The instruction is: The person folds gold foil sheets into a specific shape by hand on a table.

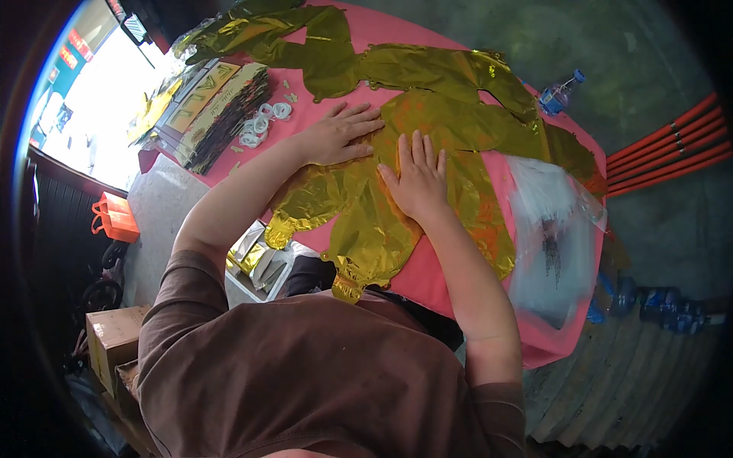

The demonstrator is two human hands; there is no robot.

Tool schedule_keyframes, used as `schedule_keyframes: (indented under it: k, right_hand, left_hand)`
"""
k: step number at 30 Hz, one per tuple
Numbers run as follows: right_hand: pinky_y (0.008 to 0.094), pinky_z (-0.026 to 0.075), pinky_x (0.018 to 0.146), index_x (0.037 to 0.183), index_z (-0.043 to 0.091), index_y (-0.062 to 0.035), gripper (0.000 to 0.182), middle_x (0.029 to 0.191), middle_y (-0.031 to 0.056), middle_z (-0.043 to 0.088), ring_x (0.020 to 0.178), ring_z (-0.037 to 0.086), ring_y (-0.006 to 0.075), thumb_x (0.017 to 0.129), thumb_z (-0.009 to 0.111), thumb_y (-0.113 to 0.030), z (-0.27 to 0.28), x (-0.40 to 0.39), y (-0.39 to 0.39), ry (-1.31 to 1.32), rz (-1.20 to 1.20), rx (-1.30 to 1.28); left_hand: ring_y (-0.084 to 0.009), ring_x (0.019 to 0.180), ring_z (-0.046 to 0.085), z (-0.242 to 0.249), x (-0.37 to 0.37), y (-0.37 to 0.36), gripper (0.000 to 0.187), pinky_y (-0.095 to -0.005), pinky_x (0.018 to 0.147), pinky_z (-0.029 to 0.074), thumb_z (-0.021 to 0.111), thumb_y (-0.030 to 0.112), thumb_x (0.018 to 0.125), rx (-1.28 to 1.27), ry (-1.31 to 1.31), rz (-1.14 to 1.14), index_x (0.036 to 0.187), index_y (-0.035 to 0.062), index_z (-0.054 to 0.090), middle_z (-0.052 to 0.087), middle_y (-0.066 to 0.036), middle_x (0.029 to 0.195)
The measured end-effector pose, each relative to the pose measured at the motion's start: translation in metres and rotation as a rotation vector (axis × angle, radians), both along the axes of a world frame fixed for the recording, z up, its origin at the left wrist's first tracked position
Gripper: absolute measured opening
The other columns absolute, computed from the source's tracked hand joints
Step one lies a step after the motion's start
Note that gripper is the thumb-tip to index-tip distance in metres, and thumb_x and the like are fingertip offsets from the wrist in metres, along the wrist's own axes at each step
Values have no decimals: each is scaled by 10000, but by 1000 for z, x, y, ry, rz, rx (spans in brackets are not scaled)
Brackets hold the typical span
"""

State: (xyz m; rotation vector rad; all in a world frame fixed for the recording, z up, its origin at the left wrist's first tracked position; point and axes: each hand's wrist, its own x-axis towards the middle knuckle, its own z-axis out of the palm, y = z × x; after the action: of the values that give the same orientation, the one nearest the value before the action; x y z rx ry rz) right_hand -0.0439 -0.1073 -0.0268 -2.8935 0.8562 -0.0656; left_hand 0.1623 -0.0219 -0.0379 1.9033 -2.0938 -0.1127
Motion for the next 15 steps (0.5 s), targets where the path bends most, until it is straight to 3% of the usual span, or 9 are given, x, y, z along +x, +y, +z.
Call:
schedule_keyframes:
  k: [15]
  right_hand:
    - [482,94,1113,1434,221,-64,697,1491,179,179,1390,142,308,921,372,-511,-4,2,-1,-26,0,-29]
  left_hand:
    - [-288,1373,219,1,0,2,595,-518,1102,132,480,459,894,-1,22,-1,1386,144,366,299,-98,1463]
